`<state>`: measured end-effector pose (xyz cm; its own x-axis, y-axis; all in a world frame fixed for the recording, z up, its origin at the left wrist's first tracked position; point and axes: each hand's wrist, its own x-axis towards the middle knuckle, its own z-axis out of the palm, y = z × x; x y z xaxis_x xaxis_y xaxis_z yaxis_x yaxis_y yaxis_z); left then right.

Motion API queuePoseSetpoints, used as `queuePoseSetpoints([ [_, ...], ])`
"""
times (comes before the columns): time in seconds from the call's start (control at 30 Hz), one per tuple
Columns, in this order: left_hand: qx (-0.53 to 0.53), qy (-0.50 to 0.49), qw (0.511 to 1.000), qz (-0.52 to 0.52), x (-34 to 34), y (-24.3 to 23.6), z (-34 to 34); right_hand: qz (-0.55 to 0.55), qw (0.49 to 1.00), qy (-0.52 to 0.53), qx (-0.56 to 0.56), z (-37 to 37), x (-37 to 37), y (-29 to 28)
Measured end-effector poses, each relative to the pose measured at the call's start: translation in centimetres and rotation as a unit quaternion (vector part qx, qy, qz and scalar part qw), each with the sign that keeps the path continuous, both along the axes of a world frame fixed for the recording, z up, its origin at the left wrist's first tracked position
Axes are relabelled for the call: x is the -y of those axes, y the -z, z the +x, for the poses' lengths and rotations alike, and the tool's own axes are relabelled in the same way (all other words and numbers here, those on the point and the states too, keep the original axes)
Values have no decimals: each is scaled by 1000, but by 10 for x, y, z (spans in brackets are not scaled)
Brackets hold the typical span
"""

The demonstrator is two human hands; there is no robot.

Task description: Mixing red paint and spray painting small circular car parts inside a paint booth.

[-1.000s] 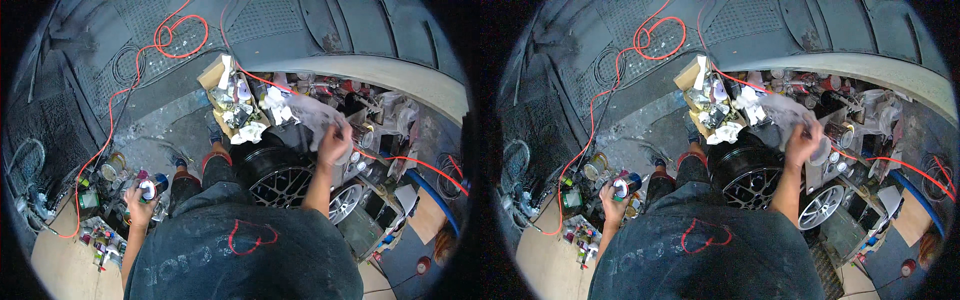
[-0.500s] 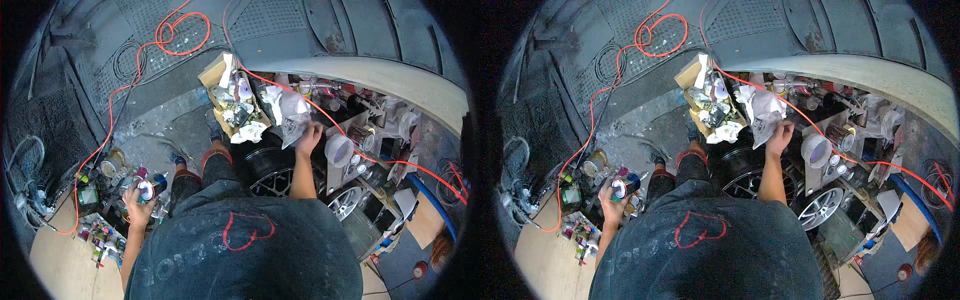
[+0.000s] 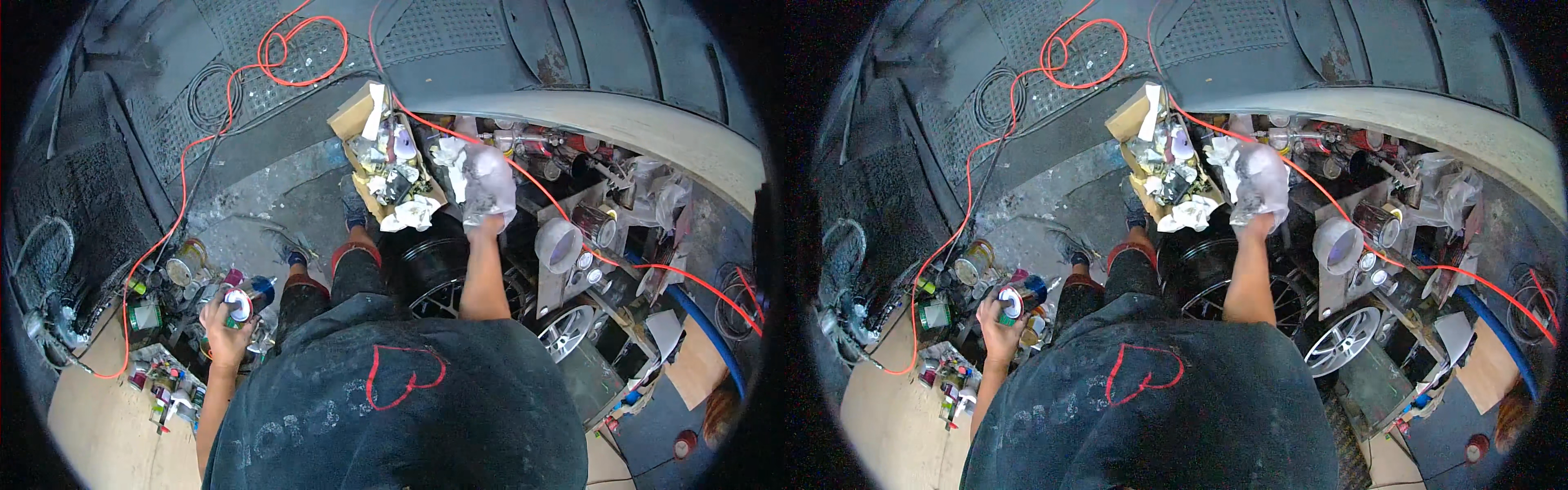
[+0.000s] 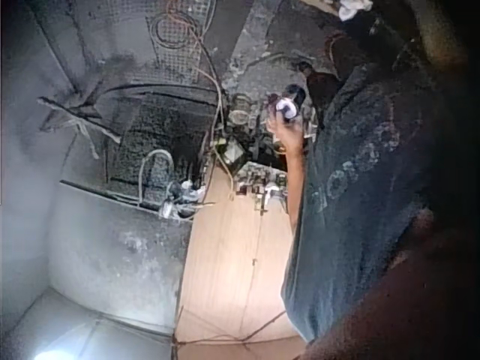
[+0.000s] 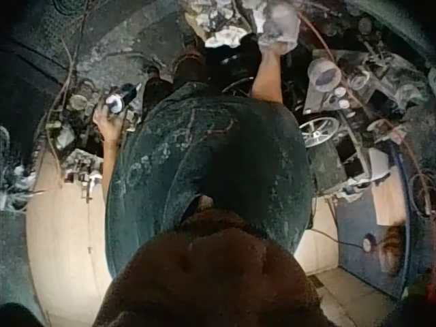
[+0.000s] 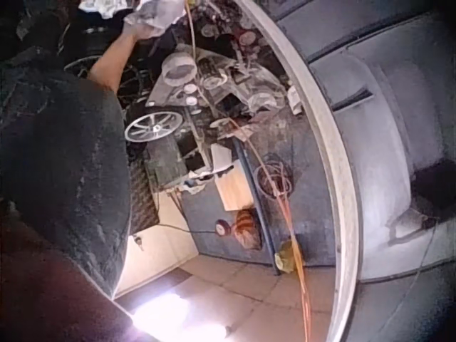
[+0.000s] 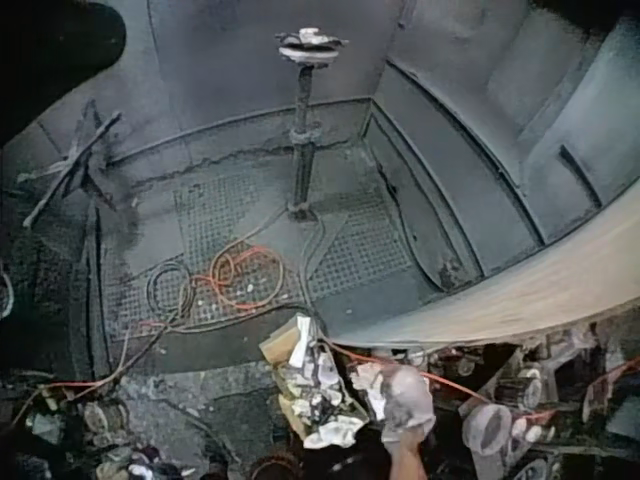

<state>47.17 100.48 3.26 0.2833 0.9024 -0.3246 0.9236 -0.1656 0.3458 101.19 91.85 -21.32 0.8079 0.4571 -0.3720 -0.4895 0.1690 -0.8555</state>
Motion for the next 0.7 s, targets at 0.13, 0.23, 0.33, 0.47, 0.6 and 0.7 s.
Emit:
queuePoseSetpoints([
  [0.13, -6, -8, 1000, -11, 0, -2, -6, -82, 992, -35, -84, 33, -3, -3],
  [0.23, -16, -4, 1000, -11, 1, -1, -9, -102, 988, -58, -104, 51, -19, 11],
  [0.33, -18, -17, 1000, -17, 1, -2, -10, -117, 983, -89, -107, 60, -44, 32],
  [0.47, -30, -23, 999, -14, 1, -5, -9, -152, 976, -124, -99, 64, -66, 46],
  [0.6, -39, -50, 998, -27, 2, -8, -7, -208, 966, -146, -52, 73, -63, 31],
  [0.7, -43, -63, 997, -31, 2, -10, -5, -265, 952, -156, 3, 82, -51, 4],
])
